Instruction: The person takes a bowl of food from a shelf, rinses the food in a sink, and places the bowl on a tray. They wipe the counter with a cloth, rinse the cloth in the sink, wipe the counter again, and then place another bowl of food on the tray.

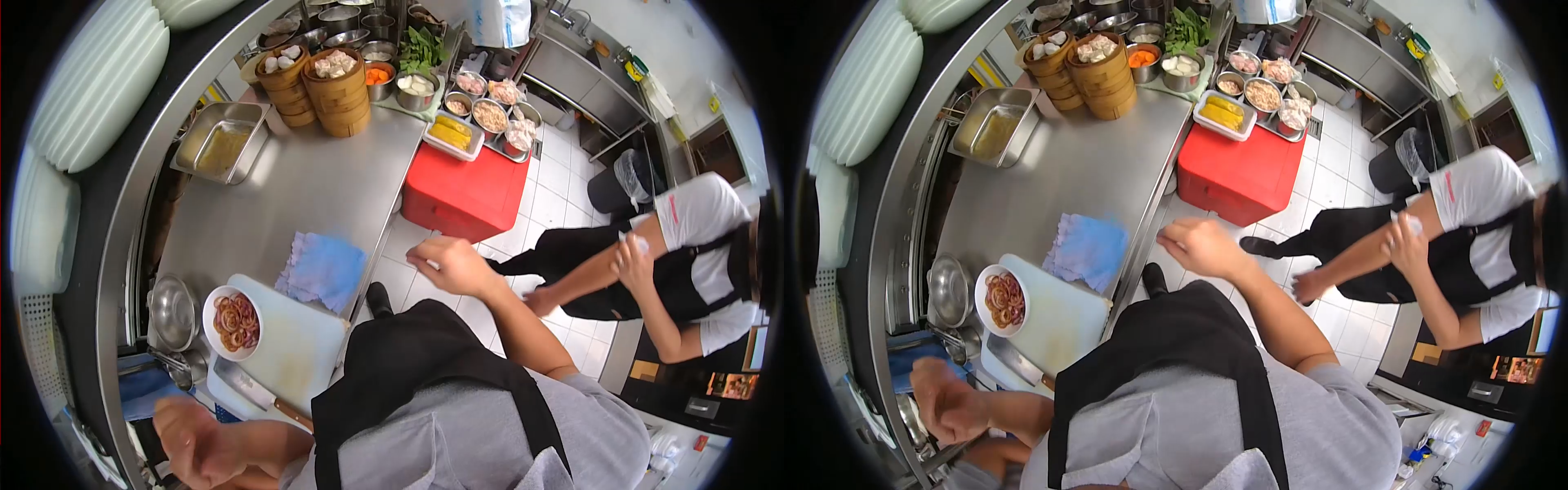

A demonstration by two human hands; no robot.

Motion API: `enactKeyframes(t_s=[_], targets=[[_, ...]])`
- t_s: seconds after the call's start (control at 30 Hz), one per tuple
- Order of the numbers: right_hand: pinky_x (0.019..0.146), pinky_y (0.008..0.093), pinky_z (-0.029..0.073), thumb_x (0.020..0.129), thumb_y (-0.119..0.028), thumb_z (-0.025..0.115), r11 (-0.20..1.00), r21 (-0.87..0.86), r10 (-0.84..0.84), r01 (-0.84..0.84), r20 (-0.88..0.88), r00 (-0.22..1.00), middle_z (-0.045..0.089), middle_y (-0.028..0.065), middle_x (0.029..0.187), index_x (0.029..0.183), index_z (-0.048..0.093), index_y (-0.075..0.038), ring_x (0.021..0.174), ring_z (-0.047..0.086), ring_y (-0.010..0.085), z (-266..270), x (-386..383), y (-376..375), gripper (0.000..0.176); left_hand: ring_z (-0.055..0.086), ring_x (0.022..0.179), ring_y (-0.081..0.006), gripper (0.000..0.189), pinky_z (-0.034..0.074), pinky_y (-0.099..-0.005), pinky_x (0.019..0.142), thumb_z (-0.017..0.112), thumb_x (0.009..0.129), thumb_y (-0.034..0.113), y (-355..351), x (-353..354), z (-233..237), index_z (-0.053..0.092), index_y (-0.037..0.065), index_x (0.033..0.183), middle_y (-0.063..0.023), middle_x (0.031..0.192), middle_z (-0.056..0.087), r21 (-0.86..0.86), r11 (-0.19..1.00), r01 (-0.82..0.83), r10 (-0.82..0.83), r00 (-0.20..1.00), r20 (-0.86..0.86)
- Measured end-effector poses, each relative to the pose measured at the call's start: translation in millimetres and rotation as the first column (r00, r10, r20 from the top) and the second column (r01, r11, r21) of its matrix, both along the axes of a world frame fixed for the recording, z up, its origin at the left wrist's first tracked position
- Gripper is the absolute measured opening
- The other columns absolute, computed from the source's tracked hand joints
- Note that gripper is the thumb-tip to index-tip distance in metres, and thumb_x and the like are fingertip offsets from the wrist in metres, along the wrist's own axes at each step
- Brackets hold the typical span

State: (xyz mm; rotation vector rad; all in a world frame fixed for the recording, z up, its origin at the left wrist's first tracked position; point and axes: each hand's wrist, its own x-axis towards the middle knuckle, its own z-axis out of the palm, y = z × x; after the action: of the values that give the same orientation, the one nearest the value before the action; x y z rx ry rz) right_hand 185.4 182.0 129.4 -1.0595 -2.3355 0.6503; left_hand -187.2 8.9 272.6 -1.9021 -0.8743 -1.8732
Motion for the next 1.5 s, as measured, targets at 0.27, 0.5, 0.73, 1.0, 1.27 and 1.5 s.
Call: enactKeyframes(t_s=[0.27, 0.5, 0.73, 1.0, 1.27, 1.5], targets=[[0.063, 0.0364, 0.055, 0.097, -0.015, 0.054, 0.751, 0.566, 0.068, 0.340, -0.578, 0.813, 0.068, 0.0237, 0.084, 0.093, 0.063, 0.012, 0.065, 0.066, 0.0297, 184, 91, 95, 0.029, 0.056, 0.077, -0.0296, 0.052, 0.037, -0.0393, 0.060, 0.050, 0.100, 0.036, 100, 44, 86, 0.056, -0.011, 0.123, -0.0268, 0.108, 0.061, 0.036, 0.979, -0.200, 0.203, 0.946, -0.254], [0.064, 0.0377, 0.054, 0.096, -0.016, 0.054, 0.247, 0.968, 0.669, -0.039, -0.141, 0.730, 0.067, 0.0227, 0.085, 0.094, 0.062, 0.010, 0.067, 0.064, 0.0295, 315, 173, 148, 0.027, 0.056, 0.077, -0.0288, 0.052, 0.037, -0.0379, 0.061, 0.052, 0.098, 0.038, 160, 131, 171, 0.058, -0.009, 0.121, -0.0243, 0.107, 0.062, 0.034, 0.997, -0.073, 0.081, 0.941, -0.329], [0.065, 0.0389, 0.053, 0.096, -0.017, 0.054, 0.197, 0.976, 0.720, -0.097, -0.077, 0.690, 0.066, 0.0217, 0.087, 0.095, 0.062, 0.008, 0.070, 0.063, 0.0292, 337, 232, 214, 0.025, 0.056, 0.075, -0.0278, 0.049, 0.038, -0.0369, 0.061, 0.055, 0.097, 0.038, 224, 208, 186, 0.059, -0.007, 0.117, -0.0213, 0.101, 0.063, 0.008, 0.995, -0.101, 0.097, 0.922, -0.374], [0.066, 0.0403, 0.052, 0.095, -0.017, 0.053, 0.192, 0.977, 0.761, -0.091, -0.090, 0.643, 0.064, 0.0205, 0.088, 0.096, 0.061, 0.005, 0.072, 0.062, 0.0290, 328, 261, 265, 0.024, 0.056, 0.072, -0.0267, 0.045, 0.040, -0.0358, 0.062, 0.057, 0.095, 0.037, 263, 257, 180, 0.061, -0.004, 0.113, -0.0178, 0.094, 0.064, 0.043, 0.979, -0.199, 0.199, 0.893, -0.403], [0.067, 0.0417, 0.051, 0.094, -0.018, 0.053, 0.411, 0.911, 0.765, -0.037, -0.323, 0.557, 0.063, 0.0194, 0.089, 0.098, 0.060, 0.002, 0.075, 0.060, 0.0287, 300, 257, 317, 0.022, 0.056, 0.069, -0.0256, 0.042, 0.042, -0.0346, 0.062, 0.060, 0.093, 0.037, 279, 258, 160, 0.064, -0.001, 0.109, -0.0144, 0.087, 0.065, 0.096, 0.964, -0.247, 0.265, 0.908, -0.324], [0.068, 0.0238, 0.049, 0.093, 0.001, 0.060, 0.991, 0.107, 0.131, -0.081, -0.643, 0.754, 0.068, 0.0087, 0.086, 0.107, 0.069, 0.002, 0.079, 0.065, 0.0127, 130, 112, 389, 0.017, 0.065, 0.076, -0.0213, 0.031, 0.051, -0.0330, 0.069, 0.067, 0.086, 0.016, 311, 245, -5, 0.070, 0.005, 0.115, -0.0108, 0.091, 0.070, -0.826, 0.478, -0.298, 0.430, 0.900, -0.075]])
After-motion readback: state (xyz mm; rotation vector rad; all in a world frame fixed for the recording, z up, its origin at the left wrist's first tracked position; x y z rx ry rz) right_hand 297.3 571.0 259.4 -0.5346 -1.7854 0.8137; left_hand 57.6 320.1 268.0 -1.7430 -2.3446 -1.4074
